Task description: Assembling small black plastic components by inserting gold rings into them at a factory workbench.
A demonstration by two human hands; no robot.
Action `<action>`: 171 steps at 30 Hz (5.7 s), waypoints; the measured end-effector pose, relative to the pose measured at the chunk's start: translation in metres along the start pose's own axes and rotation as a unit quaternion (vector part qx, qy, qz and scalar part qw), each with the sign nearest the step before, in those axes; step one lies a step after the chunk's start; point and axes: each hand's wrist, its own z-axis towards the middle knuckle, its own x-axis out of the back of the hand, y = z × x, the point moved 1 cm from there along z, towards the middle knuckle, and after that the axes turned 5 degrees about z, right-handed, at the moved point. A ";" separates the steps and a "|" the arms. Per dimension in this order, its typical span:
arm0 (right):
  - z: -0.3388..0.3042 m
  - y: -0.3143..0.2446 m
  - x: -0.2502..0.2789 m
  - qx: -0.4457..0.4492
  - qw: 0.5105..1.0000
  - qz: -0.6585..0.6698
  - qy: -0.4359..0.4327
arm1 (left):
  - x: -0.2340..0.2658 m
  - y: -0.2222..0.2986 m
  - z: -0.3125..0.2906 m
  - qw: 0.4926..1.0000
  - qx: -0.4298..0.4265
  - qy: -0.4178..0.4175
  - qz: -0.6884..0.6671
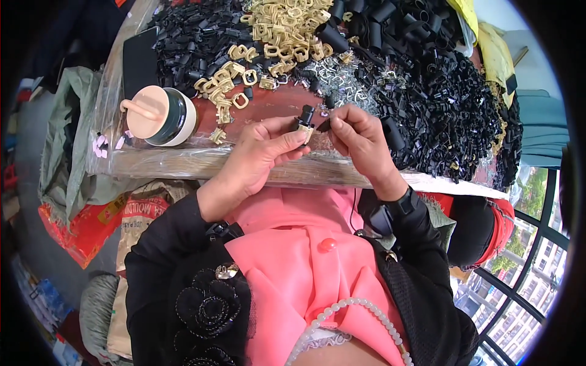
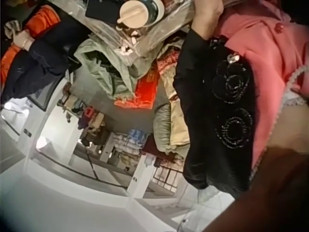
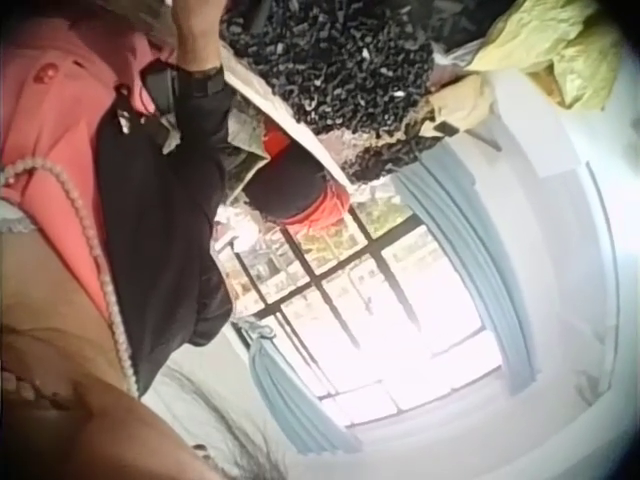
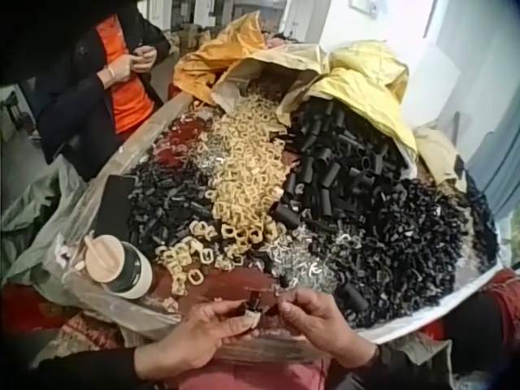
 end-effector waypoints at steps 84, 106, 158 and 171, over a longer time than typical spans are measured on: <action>-0.008 0.011 0.061 0.112 0.986 0.081 -0.096 | -0.035 -0.014 0.020 0.987 -0.042 -0.134 0.080; -0.027 -0.005 0.050 -0.023 1.000 0.003 -0.008 | -0.024 0.003 0.021 0.988 0.009 -0.061 0.139; -0.012 0.000 0.019 0.050 0.986 0.111 -0.115 | -0.021 -0.017 0.030 0.994 -0.019 -0.099 0.042; -0.005 0.008 0.013 0.035 0.981 0.183 -0.056 | -0.025 -0.018 0.034 0.994 0.015 -0.101 -0.042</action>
